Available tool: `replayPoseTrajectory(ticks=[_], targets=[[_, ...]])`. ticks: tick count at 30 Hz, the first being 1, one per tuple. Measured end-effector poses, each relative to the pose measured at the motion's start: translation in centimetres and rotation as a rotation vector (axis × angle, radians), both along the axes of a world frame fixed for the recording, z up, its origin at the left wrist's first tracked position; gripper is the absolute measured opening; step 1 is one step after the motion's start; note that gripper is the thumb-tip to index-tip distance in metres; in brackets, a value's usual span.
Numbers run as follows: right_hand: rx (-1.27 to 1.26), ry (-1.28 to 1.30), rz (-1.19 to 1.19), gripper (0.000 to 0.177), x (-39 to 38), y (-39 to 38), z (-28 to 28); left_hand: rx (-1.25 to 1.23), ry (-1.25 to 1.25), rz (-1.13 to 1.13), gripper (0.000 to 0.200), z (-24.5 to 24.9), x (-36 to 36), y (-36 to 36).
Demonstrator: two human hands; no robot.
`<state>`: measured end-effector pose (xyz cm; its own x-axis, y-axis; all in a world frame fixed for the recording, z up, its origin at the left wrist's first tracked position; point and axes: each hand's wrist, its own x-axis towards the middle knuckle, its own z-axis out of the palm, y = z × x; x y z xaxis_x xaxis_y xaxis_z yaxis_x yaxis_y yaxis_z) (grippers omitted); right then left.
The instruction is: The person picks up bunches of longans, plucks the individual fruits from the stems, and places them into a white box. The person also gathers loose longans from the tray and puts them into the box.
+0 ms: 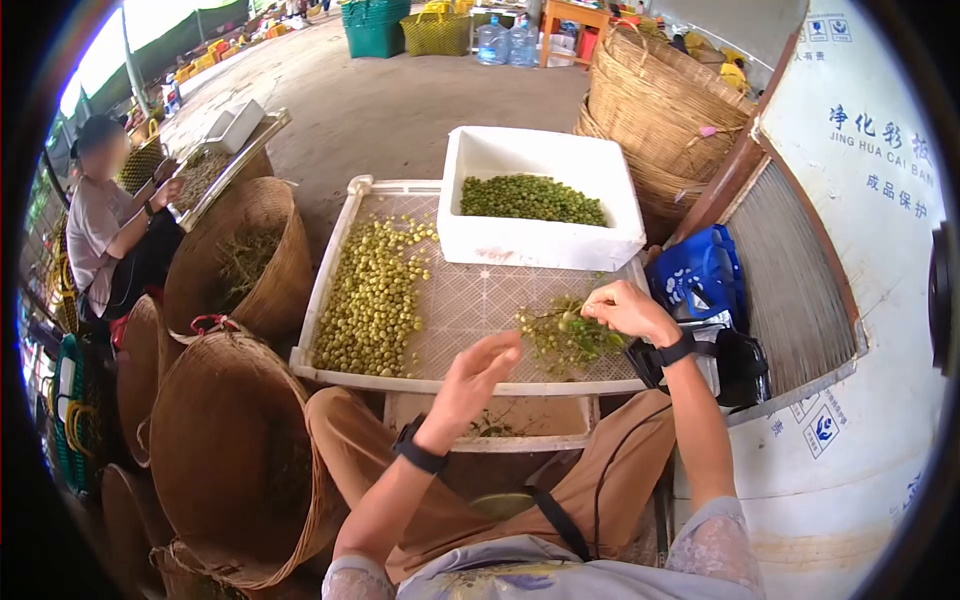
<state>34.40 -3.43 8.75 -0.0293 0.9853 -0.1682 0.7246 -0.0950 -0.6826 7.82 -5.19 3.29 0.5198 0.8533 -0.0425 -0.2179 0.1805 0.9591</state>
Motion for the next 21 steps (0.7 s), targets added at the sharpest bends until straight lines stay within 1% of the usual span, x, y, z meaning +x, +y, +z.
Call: replayPoseTrajectory(ticks=[2,3,4,5,6,7,8,9,10,11,12,14,15,16,18,19,21], targets=[[0.006,-0.094,0.189,0.020,-2.5,-0.7,1.3,0.384,0.144,0.073,0.031,-0.2,1.3,1.0],[0.005,-0.070,0.263,0.019,-3.7,-0.9,1.9,0.384,0.155,0.083,0.031,-0.5,1.7,1.5],[0.008,-0.061,0.272,0.019,-4.5,-0.8,1.8,0.513,0.262,0.053,0.029,-0.9,2.0,2.0],[0.015,-0.063,0.347,0.019,-5.2,-0.7,1.7,0.641,0.369,0.018,0.026,-0.9,2.0,2.3],[0.022,-0.067,0.421,0.019,-5.8,-0.7,1.5,0.640,0.376,0.019,0.026,-0.9,1.9,2.4],[0.092,-0.045,0.459,0.018,-6.2,-0.7,1.3,0.549,0.461,-0.063,0.025,-0.8,1.8,2.5],[0.093,-0.040,0.458,0.018,-6.6,-0.7,0.9,0.456,0.544,-0.146,0.024,-0.7,1.7,2.5],[0.097,0.069,0.370,0.016,-6.8,-0.7,0.4,0.455,0.548,-0.149,0.024,-1.2,1.5,2.5],[0.100,0.176,0.283,0.015,-7.1,-0.7,-0.2,0.161,0.268,-0.123,0.025,-2.1,1.2,2.5],[0.199,0.226,0.206,0.014,-7.4,-0.7,-1.0,-0.129,-0.015,-0.090,0.026,-2.6,1.0,2.5],[0.202,0.225,0.213,0.014,-7.8,-0.8,-2.2,-0.125,-0.017,-0.084,0.026,-2.5,0.8,2.4],[0.312,0.335,0.082,0.016,-8.8,-1.7,-4.7,-0.414,-0.332,0.011,0.029,-2.1,0.4,2.2],[0.299,0.437,0.109,0.018,-9.8,-2.4,-5.2,-0.412,-0.330,0.020,0.029,-2.4,0.2,2.0],[0.333,0.389,0.099,0.014,-10.6,-2.9,-6.2,-0.450,-0.351,0.039,0.031,-2.7,0.2,1.9],[0.303,0.549,0.073,0.015,-12.1,-3.4,-7.0,-0.486,-0.371,0.061,0.032,-2.8,0.4,2.0],[0.297,0.553,0.074,0.015,-12.3,-3.4,-7.1,-0.487,-0.402,0.044,0.033,-2.9,0.5,1.9],[0.153,0.661,0.010,0.015,-12.7,-3.6,-6.5,-0.490,-0.435,0.030,0.034,-2.8,0.4,1.6]])
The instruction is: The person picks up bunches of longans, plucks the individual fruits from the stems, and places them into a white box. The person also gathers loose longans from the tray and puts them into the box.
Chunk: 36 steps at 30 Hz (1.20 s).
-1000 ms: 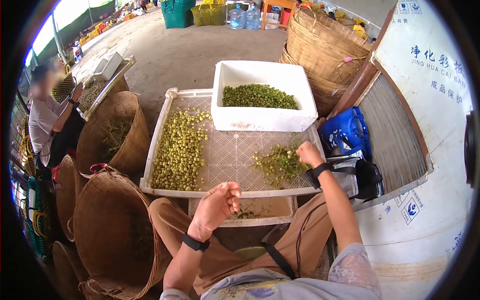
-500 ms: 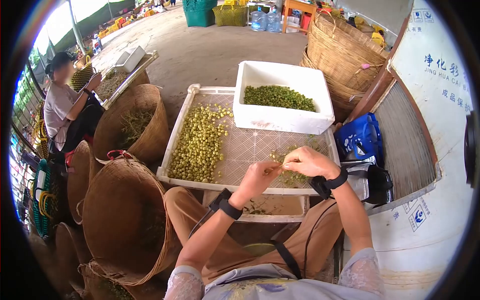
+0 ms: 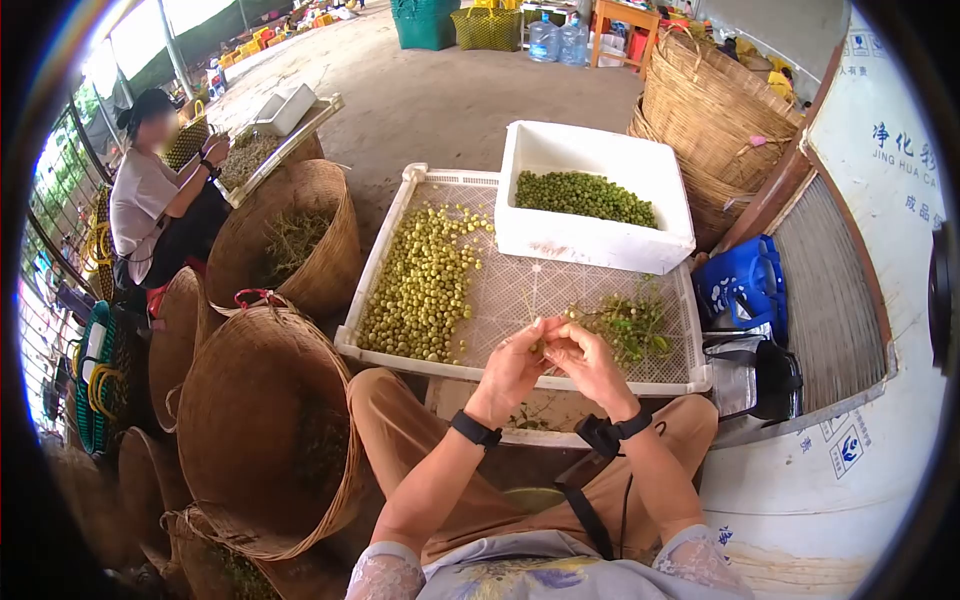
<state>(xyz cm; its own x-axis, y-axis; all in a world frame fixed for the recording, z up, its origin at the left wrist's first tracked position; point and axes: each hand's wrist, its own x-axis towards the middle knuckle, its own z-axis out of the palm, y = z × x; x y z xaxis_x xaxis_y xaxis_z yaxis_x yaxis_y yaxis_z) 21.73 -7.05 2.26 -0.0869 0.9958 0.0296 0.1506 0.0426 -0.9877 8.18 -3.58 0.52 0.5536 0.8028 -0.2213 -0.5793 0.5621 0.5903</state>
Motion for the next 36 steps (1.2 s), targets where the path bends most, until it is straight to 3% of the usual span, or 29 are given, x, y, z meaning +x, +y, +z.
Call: replayPoseTrajectory(ticks=[3,7,13,15,17,19,22,29,32,36], targets=[[-0.143,0.082,0.017,0.017,0.0,0.1,0.4,0.057,-0.029,-0.055,0.038,0.2,-0.3,0.1],[-0.129,0.119,0.052,0.018,-0.7,-0.2,0.1,0.022,-0.074,-0.051,0.039,0.3,0.1,-0.1],[-0.213,0.210,-0.095,0.012,-0.9,-0.4,-1.3,0.004,-0.084,-0.050,0.034,-1.5,-0.1,-0.1],[-0.116,-0.064,-0.156,0.010,-0.1,-0.3,-2.4,0.033,-0.084,-0.040,0.030,-1.6,-0.4,-0.3],[-0.152,-0.053,-0.152,0.011,0.3,-0.4,-2.6,0.027,-0.061,0.054,0.030,-1.1,-0.6,-0.3],[-0.297,0.307,-0.104,0.009,-0.2,-0.8,-1.9,-0.008,-0.066,0.061,0.030,-0.9,-0.4,-0.3],[-0.240,0.430,-0.113,0.011,-1.8,-0.8,-1.8,-0.045,-0.090,-0.004,0.032,-1.4,-0.2,-0.5],[-0.181,0.266,-0.159,0.017,-2.5,-0.4,-2.2,-0.058,-0.042,-0.022,0.034,-2.1,-0.1,-0.5],[-0.172,0.300,-0.129,0.015,-1.8,-1.1,-2.1,-0.087,-0.001,0.158,0.035,-1.2,-0.2,-0.5],[-0.230,0.428,-0.130,0.015,-0.5,-1.0,-2.7,-0.020,0.004,0.150,0.029,-0.6,-2.4,0.1]])
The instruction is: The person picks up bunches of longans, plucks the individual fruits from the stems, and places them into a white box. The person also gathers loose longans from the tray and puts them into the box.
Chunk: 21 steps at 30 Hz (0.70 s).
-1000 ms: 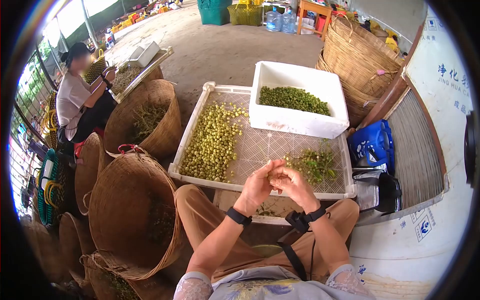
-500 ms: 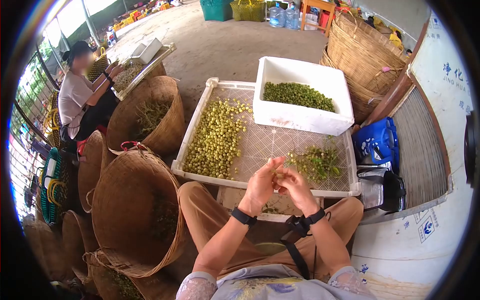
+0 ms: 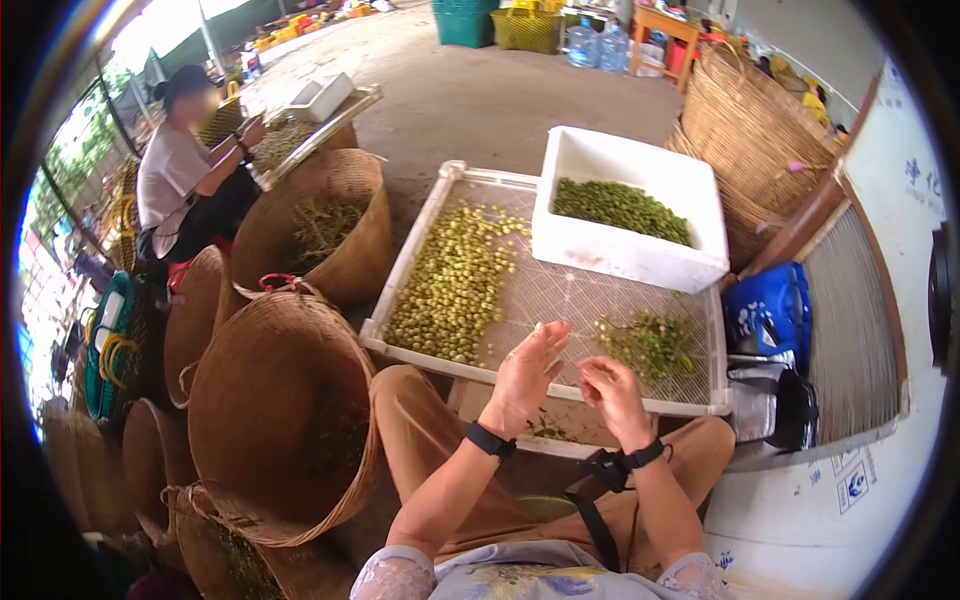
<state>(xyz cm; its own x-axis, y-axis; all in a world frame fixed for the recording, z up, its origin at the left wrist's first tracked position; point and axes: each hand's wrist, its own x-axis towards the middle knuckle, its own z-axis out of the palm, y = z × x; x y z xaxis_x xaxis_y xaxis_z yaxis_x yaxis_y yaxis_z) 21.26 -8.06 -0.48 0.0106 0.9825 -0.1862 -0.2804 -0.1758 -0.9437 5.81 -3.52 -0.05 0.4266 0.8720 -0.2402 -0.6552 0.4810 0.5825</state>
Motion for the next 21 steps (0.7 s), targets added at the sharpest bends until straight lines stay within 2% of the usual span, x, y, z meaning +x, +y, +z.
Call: replayPoseTrajectory(ticks=[5,6,9,11,13,15,17,19,21], targets=[[-0.156,-0.012,0.083,0.021,-1.6,4.2,-2.0,-0.087,0.024,0.160,0.034,1.0,-3.0,-1.3],[-0.077,-0.033,0.172,0.028,-2.5,5.8,-1.8,-0.094,0.014,0.226,0.036,0.9,-3.4,-1.7],[-0.019,-0.070,0.205,0.036,-7.2,8.5,1.3,-0.114,0.108,0.353,0.036,0.4,-4.6,-2.2],[0.113,-0.340,0.184,0.044,-8.8,8.9,1.5,-0.142,0.100,0.391,0.033,-0.1,-5.0,-2.5],[0.172,-0.354,0.232,0.044,-8.3,8.3,0.2,-0.105,-0.042,0.227,0.030,-1.7,-5.2,-2.9],[0.094,-0.228,0.424,0.040,-6.6,7.3,-0.9,-0.205,-0.027,0.247,0.029,-2.2,-4.4,-3.4],[0.004,-0.374,0.401,0.033,-4.5,5.7,-1.4,-0.224,-0.017,0.056,0.028,-3.4,-4.0,-3.9],[-0.070,-0.403,0.390,0.028,-1.8,4.2,-1.6,-0.320,0.017,0.085,0.025,-3.0,-4.2,-3.9],[-0.094,-0.469,0.290,0.028,1.6,3.0,-2.0,-0.257,0.122,-0.060,0.023,-2.4,-5.7,-3.2]])
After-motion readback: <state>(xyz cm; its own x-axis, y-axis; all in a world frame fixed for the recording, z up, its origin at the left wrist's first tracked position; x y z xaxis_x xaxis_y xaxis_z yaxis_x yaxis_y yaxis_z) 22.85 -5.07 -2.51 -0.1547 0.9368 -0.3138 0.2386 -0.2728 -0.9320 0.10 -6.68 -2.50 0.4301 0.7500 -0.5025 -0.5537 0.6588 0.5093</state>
